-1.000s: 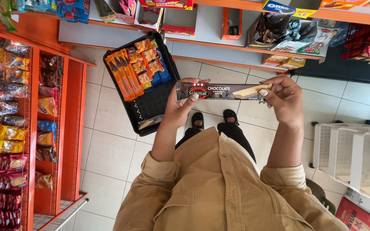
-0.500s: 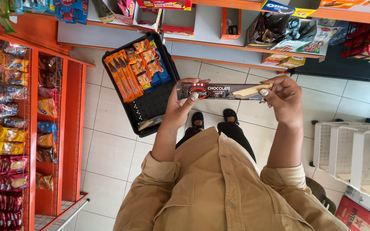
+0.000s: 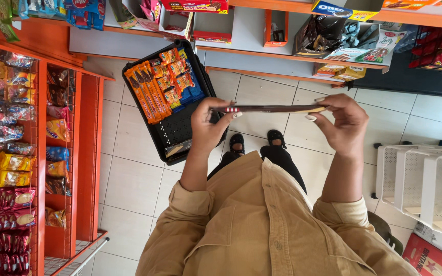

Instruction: The person takes chocolate wafer bars from a black crate on the floor and places them onto shelves in the snack aisle.

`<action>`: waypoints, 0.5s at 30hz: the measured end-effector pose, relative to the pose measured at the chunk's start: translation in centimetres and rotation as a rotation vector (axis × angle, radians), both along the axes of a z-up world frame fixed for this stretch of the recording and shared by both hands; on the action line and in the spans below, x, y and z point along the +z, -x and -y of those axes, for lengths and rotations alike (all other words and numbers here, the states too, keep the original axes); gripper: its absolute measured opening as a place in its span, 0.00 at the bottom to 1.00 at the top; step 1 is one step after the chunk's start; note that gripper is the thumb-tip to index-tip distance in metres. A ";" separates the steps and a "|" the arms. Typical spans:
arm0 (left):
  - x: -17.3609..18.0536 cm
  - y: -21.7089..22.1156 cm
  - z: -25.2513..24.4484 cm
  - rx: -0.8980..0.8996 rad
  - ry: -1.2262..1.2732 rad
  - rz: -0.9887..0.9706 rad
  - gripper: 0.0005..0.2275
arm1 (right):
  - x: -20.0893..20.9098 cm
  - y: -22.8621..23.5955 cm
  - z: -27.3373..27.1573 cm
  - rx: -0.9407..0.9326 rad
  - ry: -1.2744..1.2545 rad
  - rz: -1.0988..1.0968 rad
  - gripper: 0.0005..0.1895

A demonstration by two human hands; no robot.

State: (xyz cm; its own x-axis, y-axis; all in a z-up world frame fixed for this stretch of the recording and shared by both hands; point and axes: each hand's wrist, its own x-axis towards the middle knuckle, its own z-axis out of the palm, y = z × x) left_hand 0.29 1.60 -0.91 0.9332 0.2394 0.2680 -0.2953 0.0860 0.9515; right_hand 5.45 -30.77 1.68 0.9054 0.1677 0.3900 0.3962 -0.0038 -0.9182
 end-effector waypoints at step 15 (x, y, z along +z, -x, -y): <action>4.5 -0.5 -0.1 0.168 -0.431 0.386 0.07 | 0.6 -0.4 0.1 -0.050 0.063 0.143 0.16</action>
